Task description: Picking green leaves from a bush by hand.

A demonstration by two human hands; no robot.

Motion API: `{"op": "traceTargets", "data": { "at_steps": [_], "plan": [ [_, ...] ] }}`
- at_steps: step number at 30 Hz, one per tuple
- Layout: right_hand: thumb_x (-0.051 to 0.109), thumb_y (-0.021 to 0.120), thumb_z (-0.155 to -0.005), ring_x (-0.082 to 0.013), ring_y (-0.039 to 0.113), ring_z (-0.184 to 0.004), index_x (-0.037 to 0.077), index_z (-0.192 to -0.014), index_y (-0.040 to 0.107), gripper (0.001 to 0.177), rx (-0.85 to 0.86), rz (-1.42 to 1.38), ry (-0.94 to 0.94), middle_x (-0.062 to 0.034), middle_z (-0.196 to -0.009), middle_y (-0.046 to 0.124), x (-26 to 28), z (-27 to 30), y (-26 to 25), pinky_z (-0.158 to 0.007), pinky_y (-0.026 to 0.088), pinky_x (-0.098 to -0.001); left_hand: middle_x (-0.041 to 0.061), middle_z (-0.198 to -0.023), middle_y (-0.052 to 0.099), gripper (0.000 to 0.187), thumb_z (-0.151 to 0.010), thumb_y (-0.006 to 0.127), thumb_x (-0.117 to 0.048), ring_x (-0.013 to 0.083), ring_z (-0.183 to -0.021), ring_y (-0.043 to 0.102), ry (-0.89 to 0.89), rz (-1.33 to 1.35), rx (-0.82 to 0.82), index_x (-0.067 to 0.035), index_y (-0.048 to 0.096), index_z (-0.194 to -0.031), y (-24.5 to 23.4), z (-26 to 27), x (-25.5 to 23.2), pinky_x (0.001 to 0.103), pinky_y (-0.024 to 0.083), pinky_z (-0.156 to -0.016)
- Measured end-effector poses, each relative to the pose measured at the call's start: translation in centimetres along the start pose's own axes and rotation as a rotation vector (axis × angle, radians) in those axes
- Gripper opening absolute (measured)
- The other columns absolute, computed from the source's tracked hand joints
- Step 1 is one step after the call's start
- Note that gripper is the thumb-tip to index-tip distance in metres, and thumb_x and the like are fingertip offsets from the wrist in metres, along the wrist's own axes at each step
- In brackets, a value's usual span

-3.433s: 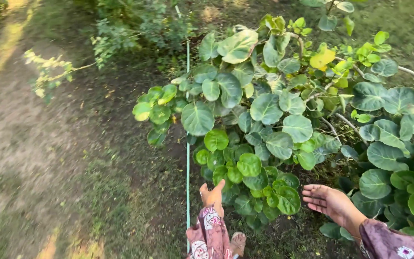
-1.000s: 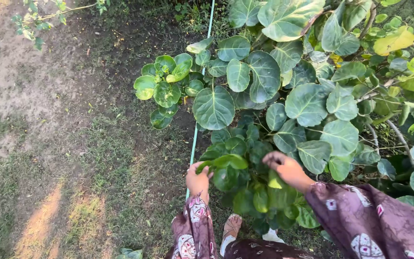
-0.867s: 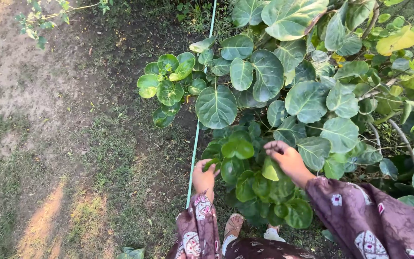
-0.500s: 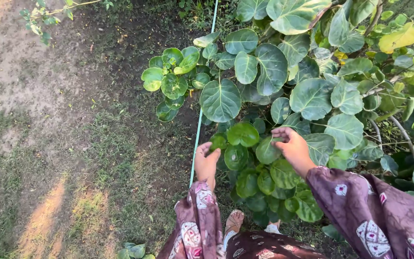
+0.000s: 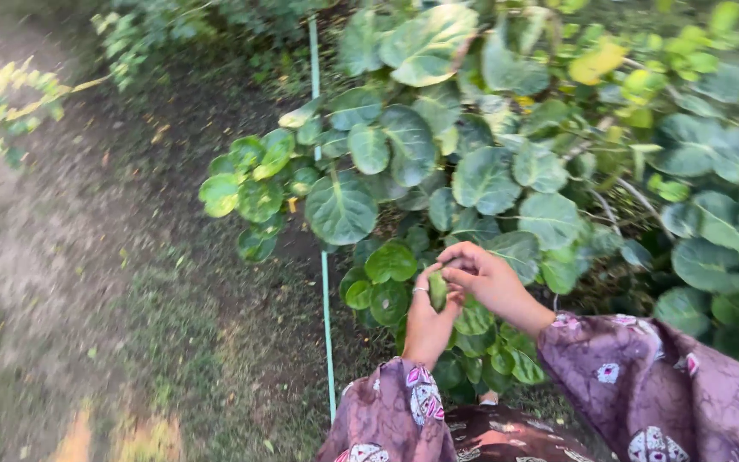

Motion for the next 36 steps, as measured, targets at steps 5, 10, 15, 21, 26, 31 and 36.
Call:
{"op": "traceTargets", "data": {
  "at_steps": [5, 10, 15, 21, 26, 31, 36],
  "plan": [
    [0.011, 0.056, -0.099, -0.0147, 0.072, -0.102, 0.003, -0.123, 0.062, 0.027, 0.009, -0.158, 0.101, -0.0064, -0.109, 0.074, -0.6, 4.0, -4.3, -0.092, 0.058, -0.0309, 0.004, -0.119, 0.07, 0.031, -0.106, 0.048, -0.02, 0.0145, -0.095, 0.073, -0.218, 0.145, 0.085, -0.01, 0.055, -0.134, 1.4, -0.6, 2.1, 0.03, 0.057, -0.08],
    [0.008, 0.055, -0.098, -0.0181, 0.072, -0.106, 0.002, -0.12, 0.065, 0.025, -0.319, -0.19, 0.152, -0.0093, -0.112, 0.075, -6.2, 10.5, -13.4, -0.095, 0.056, -0.0345, 0.002, -0.12, 0.074, 0.028, -0.106, 0.045, -0.016, 0.0117, -0.097, 0.074, -0.191, 0.014, 0.153, -0.01, 0.059, -0.13, 2.5, -2.3, 3.5, 0.027, 0.058, -0.081],
    [0.008, 0.052, -0.101, -0.0213, 0.071, -0.101, 0.001, -0.117, 0.068, 0.024, -0.53, -0.241, 0.283, -0.0113, -0.111, 0.074, -10.3, 19.7, -15.9, -0.092, 0.057, -0.0353, 0.016, -0.09, 0.073, 0.026, -0.094, 0.045, -0.001, 0.0163, -0.071, 0.068, -0.117, -0.027, 0.302, 0.003, 0.059, -0.116, 5.1, -0.5, 2.2, 0.032, 0.056, -0.071],
    [0.007, 0.049, -0.101, -0.0193, 0.074, -0.096, 0.003, -0.118, 0.071, 0.029, -0.501, -0.14, 0.522, -0.0107, -0.107, 0.078, -16.8, 23.5, -10.9, -0.091, 0.061, -0.0335, 0.016, -0.082, 0.065, 0.024, -0.093, 0.048, -0.007, 0.024, -0.062, 0.058, -0.589, -0.165, 0.361, 0.004, 0.059, -0.111, 2.4, 3.6, 15.9, 0.042, 0.049, -0.061],
    [0.008, 0.058, -0.101, -0.0171, 0.068, -0.084, 0.001, -0.109, 0.071, 0.016, -0.25, -0.273, 0.435, -0.0085, -0.097, 0.075, -33.9, 20.1, -4.6, -0.077, 0.056, -0.03, 0.024, -0.103, 0.068, 0.03, -0.095, 0.053, -0.023, 0.0388, -0.095, 0.065, -0.193, -0.839, 0.358, -0.003, 0.073, -0.104, -2.8, 4.1, 29.6, 0.049, 0.051, -0.087],
    [0.007, 0.052, -0.094, -0.0131, 0.07, -0.091, 0.005, -0.119, 0.074, 0.033, -0.212, -0.244, 0.587, -0.0048, -0.102, 0.078, -42.9, 19.7, -1.2, -0.08, 0.057, -0.0297, 0.028, -0.132, 0.06, 0.035, -0.087, 0.066, -0.033, 0.0433, -0.122, 0.055, -0.056, -1.081, 0.31, -0.006, 0.076, -0.106, -5.8, 2.6, 35.1, 0.046, 0.04, -0.109],
    [0.01, 0.053, -0.087, -0.0118, 0.074, -0.109, 0.013, -0.134, 0.068, 0.049, -0.19, 0.117, 0.447, 0.0, -0.123, 0.079, -41.6, 20.8, -0.6, -0.094, 0.055, -0.0278, 0.024, -0.14, 0.055, 0.035, -0.092, 0.069, -0.034, 0.042, -0.129, 0.05, -0.143, -0.96, 0.214, -0.009, 0.077, -0.114, -7.6, 1.9, 40.1, 0.047, 0.038, -0.107]
  ]
}}
Point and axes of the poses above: each hand's wrist, its own z-axis away from the middle knuckle, its own y-axis out of the palm, x = y × z, the point moved 10 cm from there along -z, towards the middle knuckle
